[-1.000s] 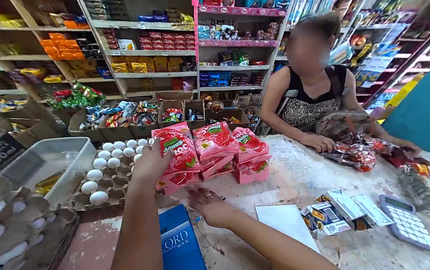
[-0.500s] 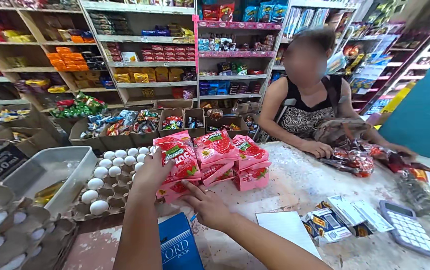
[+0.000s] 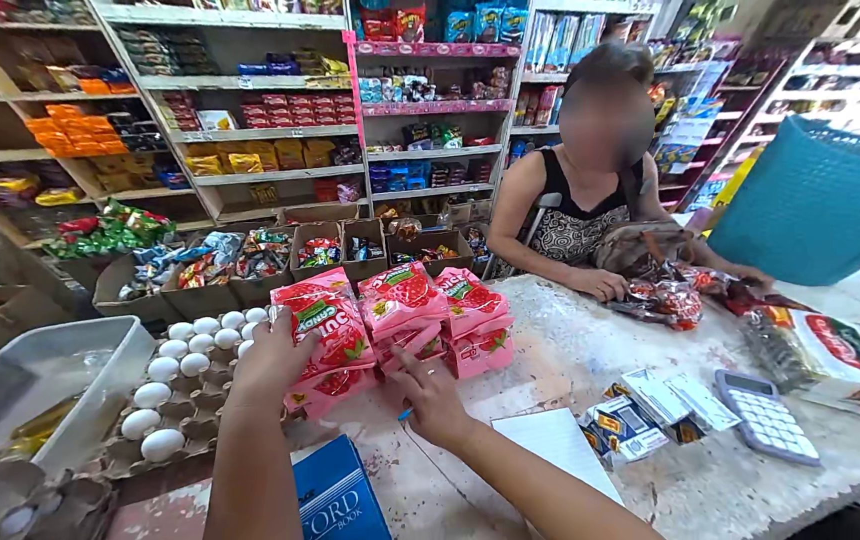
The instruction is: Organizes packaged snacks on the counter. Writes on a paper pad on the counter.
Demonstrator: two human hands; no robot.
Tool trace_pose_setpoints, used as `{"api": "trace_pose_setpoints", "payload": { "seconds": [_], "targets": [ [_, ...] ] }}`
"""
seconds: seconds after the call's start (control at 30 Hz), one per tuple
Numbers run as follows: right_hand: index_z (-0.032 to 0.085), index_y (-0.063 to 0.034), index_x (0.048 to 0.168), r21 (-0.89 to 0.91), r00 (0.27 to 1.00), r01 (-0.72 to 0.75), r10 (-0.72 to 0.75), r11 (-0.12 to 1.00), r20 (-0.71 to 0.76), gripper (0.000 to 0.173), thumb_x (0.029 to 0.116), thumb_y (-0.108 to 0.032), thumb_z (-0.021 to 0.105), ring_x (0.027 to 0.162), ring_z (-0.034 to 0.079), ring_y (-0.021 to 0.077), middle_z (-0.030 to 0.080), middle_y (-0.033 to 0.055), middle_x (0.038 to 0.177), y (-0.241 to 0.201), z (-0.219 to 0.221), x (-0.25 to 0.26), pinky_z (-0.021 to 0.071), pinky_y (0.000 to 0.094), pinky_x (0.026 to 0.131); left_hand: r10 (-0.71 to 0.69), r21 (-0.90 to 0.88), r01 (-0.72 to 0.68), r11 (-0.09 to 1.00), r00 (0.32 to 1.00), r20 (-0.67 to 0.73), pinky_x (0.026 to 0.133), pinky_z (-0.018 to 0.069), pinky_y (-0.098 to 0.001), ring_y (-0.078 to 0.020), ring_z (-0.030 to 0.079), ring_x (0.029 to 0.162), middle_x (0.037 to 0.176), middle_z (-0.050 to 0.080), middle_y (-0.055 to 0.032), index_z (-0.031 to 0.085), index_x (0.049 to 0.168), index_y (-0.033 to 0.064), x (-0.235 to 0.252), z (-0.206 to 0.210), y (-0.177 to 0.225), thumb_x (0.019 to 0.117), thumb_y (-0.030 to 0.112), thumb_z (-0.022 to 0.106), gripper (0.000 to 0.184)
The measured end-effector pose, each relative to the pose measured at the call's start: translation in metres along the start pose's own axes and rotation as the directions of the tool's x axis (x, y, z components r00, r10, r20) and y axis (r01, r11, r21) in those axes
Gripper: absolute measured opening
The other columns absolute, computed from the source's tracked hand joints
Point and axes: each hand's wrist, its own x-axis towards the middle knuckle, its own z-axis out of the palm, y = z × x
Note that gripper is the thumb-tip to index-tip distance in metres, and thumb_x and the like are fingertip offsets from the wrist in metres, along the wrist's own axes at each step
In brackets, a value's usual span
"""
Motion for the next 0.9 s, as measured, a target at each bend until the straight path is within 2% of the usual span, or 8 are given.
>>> {"api": "trace_pose_setpoints", "payload": {
  "seconds": [0.1,0.23,0.3,0.37,0.53,0.63,0.8,0.9],
  "targets": [
    [0.06,-0.0032,0.136,0.011,0.943,-0.198,0.188,0.98,0.275,0.047,0.0893,0.002,0.06,0.114,0.068,0.0379,0.03,0.0175,0.167,-0.002,0.001,-0.007,0.0576,0.0505,0.085,-0.007,0.017,0.007,1.0,1.0,0.002,0.103,0.0425,-0.0669,-0.0514,0.049,0.133,0.16,0.033,-0.0283,0.028,0.162,0.012,0.0,0.002,0.001,0.1035,0.047,0.054,0.073],
    [0.07,0.0009,0.11,-0.053,0.995,-0.066,0.07,0.996,0.071,0.033,0.0772,0.001,0.069,0.118,0.065,0.0444,0.059,0.0282,0.138,0.011,0.011,-0.031,0.0578,0.0548,0.087,0.004,-0.014,-0.004,1.0,1.0,-0.002,0.104,0.0406,-0.0685,-0.0523,0.047,0.135,0.159,0.032,-0.0296,0.027,0.162,0.0123,0.002,0.002,-0.003,0.1033,0.046,0.055,0.073],
    [0.068,-0.001,0.121,-0.159,0.9,-0.195,0.241,0.968,0.362,0.032,0.0903,-0.009,0.068,0.143,0.043,0.044,0.048,0.0231,0.153,0.016,0.008,-0.03,0.0429,0.059,0.109,0.006,-0.016,-0.006,1.0,1.0,-0.001,0.104,0.04,-0.0688,-0.0526,0.046,0.135,0.159,0.033,-0.0303,0.027,0.162,0.0123,0.003,0.003,-0.004,0.1033,0.046,0.055,0.073],
    [0.065,-0.0028,0.131,-0.164,0.796,-0.293,0.335,0.942,0.505,0.037,0.0951,-0.012,0.063,0.152,0.028,0.0438,0.041,0.0179,0.161,0.027,0.01,-0.027,0.0304,0.0638,0.116,0.017,-0.007,-0.017,1.0,1.0,-0.006,0.104,0.0392,-0.0705,-0.054,0.045,0.135,0.158,0.033,-0.0313,0.028,0.162,0.011,0.003,0.005,-0.005,0.1031,0.047,0.055,0.074],
    [0.066,-0.0026,0.131,-0.289,0.854,-0.367,0.444,0.884,0.272,0.044,0.0879,-0.004,0.065,0.147,0.037,0.0458,0.046,0.0255,0.154,0.023,-0.021,-0.024,0.0352,0.0621,0.114,0.027,-0.019,-0.027,0.999,1.0,-0.011,0.104,0.0381,-0.0718,-0.0544,0.045,0.135,0.158,0.034,-0.0309,0.028,0.162,0.0128,0.005,0.004,-0.007,0.103,0.046,0.056,0.073],
    [0.062,-0.002,0.136,-0.359,0.768,-0.443,0.554,0.822,0.322,0.044,0.0923,-0.007,0.063,0.152,0.028,0.0443,0.036,0.0227,0.162,0.035,-0.039,-0.025,0.0297,0.0636,0.117,0.019,-0.01,-0.019,1.0,1.0,-0.012,0.104,0.0388,-0.0712,-0.054,0.046,0.135,0.158,0.034,-0.0313,0.028,0.162,0.0126,0.004,0.004,-0.006,0.1029,0.046,0.056,0.073],
    [0.071,0.0008,0.114,-0.228,0.911,-0.401,0.412,0.887,0.0,0.029,0.0867,-0.005,0.064,0.14,0.047,0.0456,0.054,0.0242,0.147,0.052,-0.06,-0.021,0.0399,0.0606,0.112,0.044,0.057,-0.037,0.998,0.993,-0.113,0.101,0.0383,-0.0749,-0.0592,0.042,0.135,0.159,0.029,-0.0342,0.031,0.16,0.0089,-0.01,0.004,0.009,0.1025,0.042,0.058,0.072],
    [0.069,-0.002,0.122,-0.254,0.884,-0.445,0.467,0.859,0.027,0.031,0.0947,-0.013,0.059,0.144,0.042,0.0441,0.049,0.0201,0.154,0.064,-0.069,-0.009,0.0362,0.0619,0.114,0.211,0.13,-0.187,0.974,0.955,-0.207,0.101,0.0365,-0.0758,-0.0603,0.036,0.139,0.156,0.034,-0.0357,0.044,0.152,0.0027,-0.042,0.004,0.039,0.1027,0.039,0.057,0.063]
  ]
}}
